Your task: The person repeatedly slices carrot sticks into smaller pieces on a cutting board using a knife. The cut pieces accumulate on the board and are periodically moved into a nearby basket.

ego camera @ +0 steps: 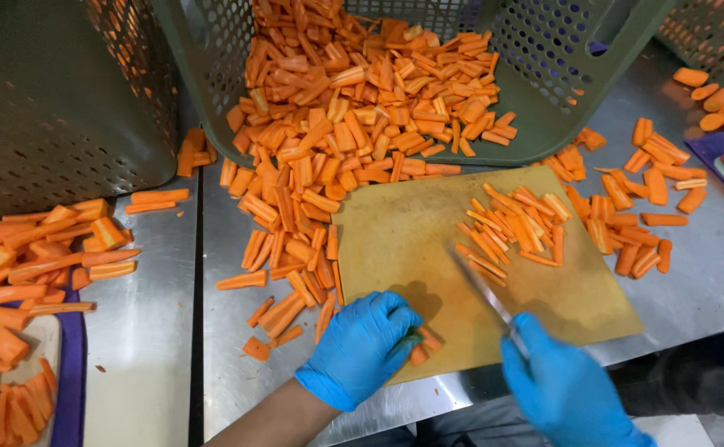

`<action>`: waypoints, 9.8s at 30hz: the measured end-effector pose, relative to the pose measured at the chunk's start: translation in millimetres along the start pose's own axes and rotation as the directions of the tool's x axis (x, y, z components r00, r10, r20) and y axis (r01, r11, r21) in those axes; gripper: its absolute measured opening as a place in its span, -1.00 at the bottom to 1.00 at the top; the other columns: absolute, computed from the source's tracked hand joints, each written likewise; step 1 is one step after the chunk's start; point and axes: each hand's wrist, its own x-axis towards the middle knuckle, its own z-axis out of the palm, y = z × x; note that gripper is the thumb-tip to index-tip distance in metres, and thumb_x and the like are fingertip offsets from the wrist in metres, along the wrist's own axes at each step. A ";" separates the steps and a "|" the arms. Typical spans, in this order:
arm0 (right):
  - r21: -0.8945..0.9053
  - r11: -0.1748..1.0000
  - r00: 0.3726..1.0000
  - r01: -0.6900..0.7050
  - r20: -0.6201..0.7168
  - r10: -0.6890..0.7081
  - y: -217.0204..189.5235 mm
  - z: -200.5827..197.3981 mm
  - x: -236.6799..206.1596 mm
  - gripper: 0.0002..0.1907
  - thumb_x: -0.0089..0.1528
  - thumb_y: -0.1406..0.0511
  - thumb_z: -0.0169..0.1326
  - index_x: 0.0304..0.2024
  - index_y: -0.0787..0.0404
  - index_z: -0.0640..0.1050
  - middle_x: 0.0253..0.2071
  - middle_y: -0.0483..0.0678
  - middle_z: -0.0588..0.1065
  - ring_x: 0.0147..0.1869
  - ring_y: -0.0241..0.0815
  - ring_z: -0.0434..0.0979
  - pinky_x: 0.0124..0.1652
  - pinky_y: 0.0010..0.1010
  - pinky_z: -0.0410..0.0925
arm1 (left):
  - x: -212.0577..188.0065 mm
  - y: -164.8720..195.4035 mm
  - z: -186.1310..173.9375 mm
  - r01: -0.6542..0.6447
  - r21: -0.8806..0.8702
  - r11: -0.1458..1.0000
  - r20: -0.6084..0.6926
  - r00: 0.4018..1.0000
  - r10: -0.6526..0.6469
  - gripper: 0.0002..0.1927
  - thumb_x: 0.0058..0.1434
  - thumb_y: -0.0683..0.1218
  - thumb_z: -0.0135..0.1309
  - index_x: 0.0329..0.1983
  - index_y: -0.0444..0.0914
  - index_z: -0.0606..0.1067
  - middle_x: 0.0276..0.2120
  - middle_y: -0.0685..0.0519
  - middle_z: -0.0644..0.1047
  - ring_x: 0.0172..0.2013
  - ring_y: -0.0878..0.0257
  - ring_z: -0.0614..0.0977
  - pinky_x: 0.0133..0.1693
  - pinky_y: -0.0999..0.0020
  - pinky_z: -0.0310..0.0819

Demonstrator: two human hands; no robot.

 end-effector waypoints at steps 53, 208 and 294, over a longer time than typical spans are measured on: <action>-0.442 0.885 0.929 0.143 0.368 0.034 -37.1 43.8 -24.9 -0.52 0.10 0.23 -0.02 0.09 0.15 0.40 -0.47 0.09 0.57 -0.43 0.15 0.67 -0.47 0.13 0.49 | -9.0 13.4 13.0 0.056 0.193 0.980 0.147 0.985 -0.086 -0.03 0.15 0.16 0.16 0.45 -0.44 0.07 0.43 -0.31 0.12 0.42 -0.19 0.11 0.36 -0.06 -0.12; 0.219 0.975 0.991 0.035 -0.137 -0.004 -60.8 19.2 46.5 -0.62 0.08 0.09 0.25 -0.22 0.21 0.52 -0.44 0.15 0.55 -0.36 0.18 0.54 -0.35 -0.10 0.45 | -1.4 -25.7 -7.3 -0.178 0.134 0.975 0.004 0.984 0.179 -0.52 0.14 -0.11 0.13 0.16 -0.26 0.49 -0.21 -0.01 0.50 -0.16 0.02 0.55 -0.14 0.14 0.49; -0.318 0.944 0.913 0.088 0.404 0.051 16.6 29.6 -6.3 -0.55 0.32 0.07 -0.10 0.10 0.24 0.37 -0.52 0.14 0.58 -0.42 0.16 0.64 -0.38 0.07 0.43 | 6.9 8.3 4.8 -0.038 0.169 0.985 0.129 0.992 0.016 -0.14 0.16 0.10 0.11 0.44 -0.41 0.17 0.40 -0.31 0.21 0.32 -0.15 0.31 0.23 0.01 0.14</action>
